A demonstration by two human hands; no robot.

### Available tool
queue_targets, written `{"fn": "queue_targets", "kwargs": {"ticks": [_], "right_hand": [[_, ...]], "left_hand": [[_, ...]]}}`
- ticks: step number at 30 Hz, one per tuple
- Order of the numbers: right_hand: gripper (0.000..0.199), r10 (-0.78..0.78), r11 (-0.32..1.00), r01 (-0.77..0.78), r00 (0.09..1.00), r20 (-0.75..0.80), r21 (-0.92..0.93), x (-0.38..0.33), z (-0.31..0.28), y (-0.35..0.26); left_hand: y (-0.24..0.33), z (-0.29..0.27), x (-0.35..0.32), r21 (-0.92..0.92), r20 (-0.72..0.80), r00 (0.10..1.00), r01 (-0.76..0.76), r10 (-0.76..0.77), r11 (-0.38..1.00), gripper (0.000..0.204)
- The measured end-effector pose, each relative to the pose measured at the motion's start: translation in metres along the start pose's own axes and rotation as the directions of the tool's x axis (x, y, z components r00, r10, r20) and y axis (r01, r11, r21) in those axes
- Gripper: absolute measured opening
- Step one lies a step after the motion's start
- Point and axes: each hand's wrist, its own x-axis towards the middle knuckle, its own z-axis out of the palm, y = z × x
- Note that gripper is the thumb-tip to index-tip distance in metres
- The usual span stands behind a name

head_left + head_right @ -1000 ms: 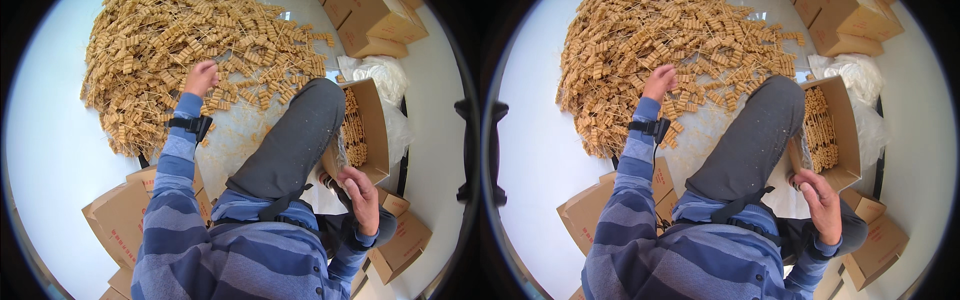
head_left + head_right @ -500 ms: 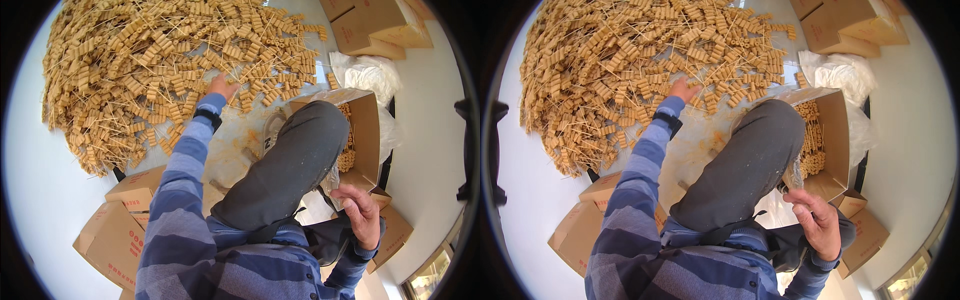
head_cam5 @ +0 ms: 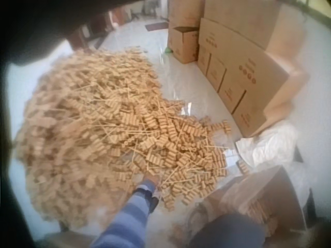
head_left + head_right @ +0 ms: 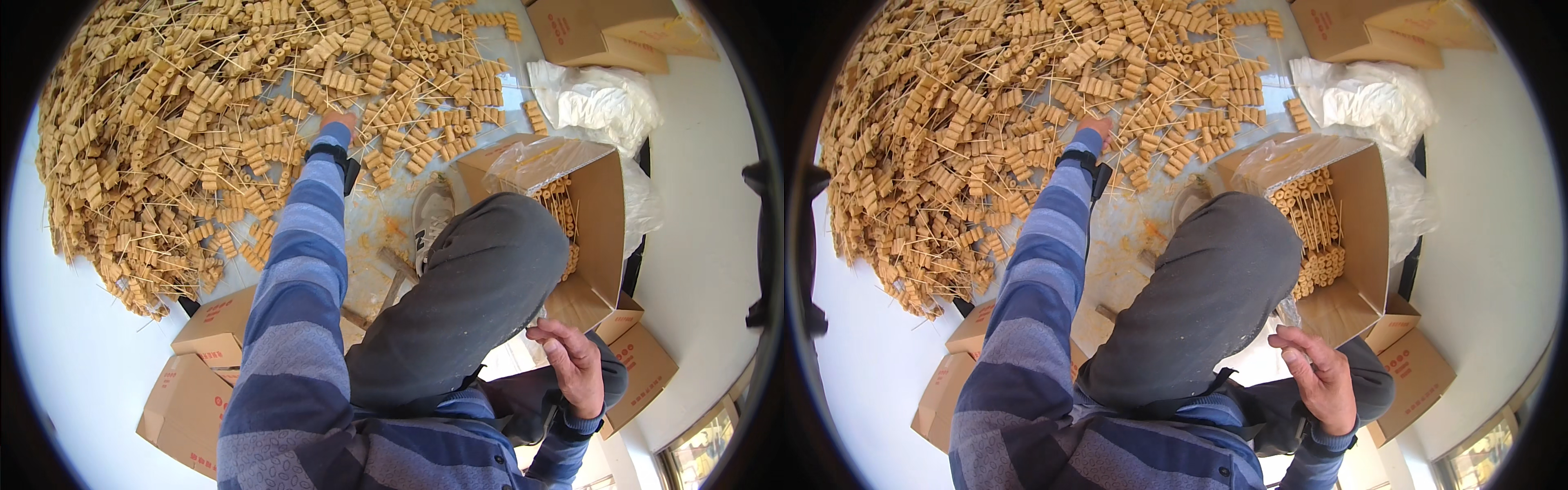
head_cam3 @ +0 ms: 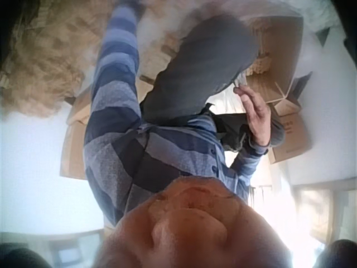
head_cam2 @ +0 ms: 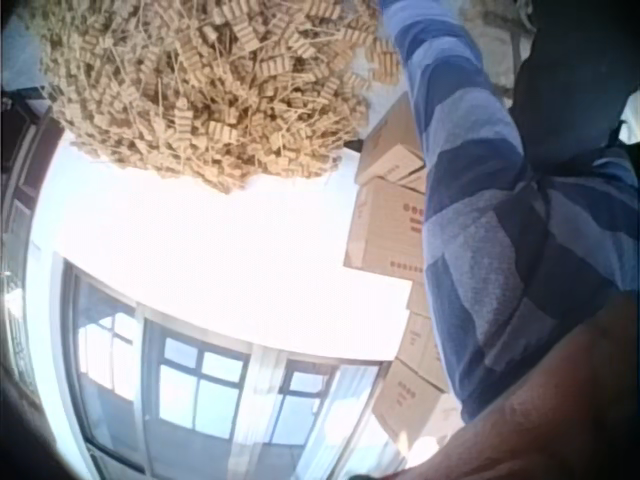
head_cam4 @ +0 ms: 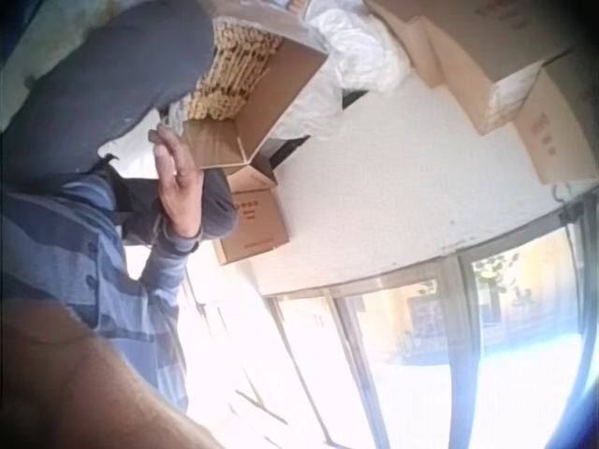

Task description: The person sits on the floor and repeatedly picks up small cylindrical snack pieces, threading them onto thin wooden sticks. The person then places the completed skewers into a cardboard box.

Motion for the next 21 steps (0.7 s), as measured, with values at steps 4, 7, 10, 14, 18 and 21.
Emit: {"fn": "queue_targets", "kwargs": {"ticks": [4,7,10,14,18,21], "right_hand": [[0.027,-0.019,1.000,0.019,1.000,-0.002,0.012,0.006,0.001,0.002],[0.027,-0.054,0.999,0.054,0.998,0.019,-0.005,0.009,0.005,0.002],[0.027,-0.089,0.989,0.085,0.995,0.036,0.118,0.006,0.010,-0.005],[0.025,-0.300,0.833,0.207,0.948,0.104,0.514,-0.003,0.024,-0.031],[0.039,-0.250,0.846,0.029,0.903,0.350,0.532,0.001,0.082,-0.063],[0.056,-0.197,0.708,-0.099,0.923,0.330,0.699,0.027,0.136,-0.082]], "left_hand": [[-0.017,-0.031,-0.036,-0.274,0.218,0.970,-0.050,0.112,0.960,0.032],[-0.031,-0.060,-0.084,-0.385,0.288,0.937,-0.077,0.199,0.920,0.032],[-0.033,-0.095,-0.145,-0.488,0.311,0.901,-0.121,0.302,0.865,0.031],[-0.008,-0.125,-0.240,-0.758,0.103,0.848,-0.271,0.519,0.593,0.030],[0.027,-0.141,-0.328,-0.928,-0.091,0.732,-0.308,0.675,0.210,0.029],[0.034,-0.139,-0.384,-0.971,-0.052,0.648,-0.211,0.760,0.114,0.028]]}}
